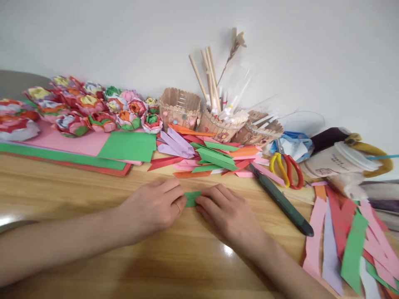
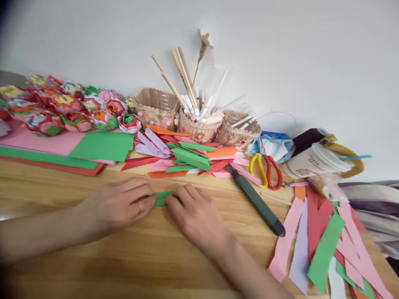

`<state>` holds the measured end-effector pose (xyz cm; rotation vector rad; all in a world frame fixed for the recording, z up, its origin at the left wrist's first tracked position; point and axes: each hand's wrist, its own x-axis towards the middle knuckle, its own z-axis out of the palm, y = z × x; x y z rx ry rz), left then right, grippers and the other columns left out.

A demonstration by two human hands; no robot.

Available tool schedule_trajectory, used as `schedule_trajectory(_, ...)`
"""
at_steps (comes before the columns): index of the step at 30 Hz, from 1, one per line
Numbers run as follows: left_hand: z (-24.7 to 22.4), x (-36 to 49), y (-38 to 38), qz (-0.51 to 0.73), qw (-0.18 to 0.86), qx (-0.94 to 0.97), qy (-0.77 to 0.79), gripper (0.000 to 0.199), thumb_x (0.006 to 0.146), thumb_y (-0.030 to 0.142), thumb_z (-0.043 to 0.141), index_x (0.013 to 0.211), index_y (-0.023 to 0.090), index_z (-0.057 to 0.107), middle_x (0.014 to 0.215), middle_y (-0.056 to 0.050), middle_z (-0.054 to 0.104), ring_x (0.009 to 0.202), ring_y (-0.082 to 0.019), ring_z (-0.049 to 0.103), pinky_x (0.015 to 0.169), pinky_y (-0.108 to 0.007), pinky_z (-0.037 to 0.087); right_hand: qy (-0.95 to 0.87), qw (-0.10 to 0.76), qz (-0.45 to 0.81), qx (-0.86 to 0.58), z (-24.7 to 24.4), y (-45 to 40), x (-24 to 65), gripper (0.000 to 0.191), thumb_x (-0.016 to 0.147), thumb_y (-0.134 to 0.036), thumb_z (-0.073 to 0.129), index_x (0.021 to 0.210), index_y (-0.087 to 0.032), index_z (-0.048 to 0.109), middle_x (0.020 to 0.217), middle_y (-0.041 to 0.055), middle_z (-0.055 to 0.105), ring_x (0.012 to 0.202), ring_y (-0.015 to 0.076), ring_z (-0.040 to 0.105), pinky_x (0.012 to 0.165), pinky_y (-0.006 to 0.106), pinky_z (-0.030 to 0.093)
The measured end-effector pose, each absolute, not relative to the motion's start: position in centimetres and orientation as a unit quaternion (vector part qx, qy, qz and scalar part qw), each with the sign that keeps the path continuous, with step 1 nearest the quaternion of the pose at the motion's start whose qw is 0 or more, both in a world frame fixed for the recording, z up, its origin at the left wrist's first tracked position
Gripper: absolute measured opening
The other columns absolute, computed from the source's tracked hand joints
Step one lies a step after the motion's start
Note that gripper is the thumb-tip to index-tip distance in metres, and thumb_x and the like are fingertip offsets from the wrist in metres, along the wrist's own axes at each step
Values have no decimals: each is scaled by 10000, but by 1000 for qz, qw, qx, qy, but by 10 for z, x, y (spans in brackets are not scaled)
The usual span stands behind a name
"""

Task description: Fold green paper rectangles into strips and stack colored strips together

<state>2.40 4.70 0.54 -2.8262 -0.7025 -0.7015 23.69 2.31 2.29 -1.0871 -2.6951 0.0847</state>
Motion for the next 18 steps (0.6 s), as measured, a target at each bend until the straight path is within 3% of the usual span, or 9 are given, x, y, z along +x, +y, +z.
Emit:
schedule_trajectory(3, 5, 23, 48, -228, 54, -942, -240, 276, 932, 186, 470, 741, 111, 655, 707, -59, 597, 738, -203, 557, 622, -304, 474, -918, 137, 30, -371, 19, 26, 237, 161, 948, -213, 481, 944, -128, 618, 901, 72, 625, 827, 196, 526, 716, 307, 443)
schedule_trajectory(6, 5, 22, 47, -233, 26, -940, -248, 297, 935, 158, 457, 721, 131, 662, 694, -46, 598, 719, -182, 540, 617, -282, 454, -920, 155, 22, -359, 15, 27, 236, 185, 958, -192, 452, 892, -125, 611, 836, 71, 613, 769, 192, 506, 678, 308, 424)
schedule_trajectory(9, 8, 22, 44, -232, -63, -926, -292, 264, 929, 192, 491, 755, 154, 686, 705, -27, 619, 737, -174, 540, 655, -280, 450, -913, 175, 37, -366, 12, 28, 235, 221, 968, -203, 429, 838, -134, 594, 789, 64, 597, 725, 183, 491, 645, 299, 409)
schedule_trajectory(13, 14, 23, 42, -180, -171, -895, -370, 199, 904, 226, 544, 771, 180, 684, 736, -8, 656, 788, -183, 565, 712, -301, 450, -895, 191, 85, -394, 9, 29, 234, 233, 975, -230, 411, 820, -155, 569, 784, 63, 590, 724, 184, 497, 643, 297, 416)
schedule_trajectory(18, 19, 28, 45, -120, -203, -861, -451, 145, 868, 191, 545, 744, 170, 618, 763, -15, 625, 794, -195, 574, 706, -319, 443, -877, 193, 111, -426, 4, 34, 232, 164, 948, -210, 464, 810, -168, 543, 776, 53, 586, 719, 186, 512, 635, 299, 424)
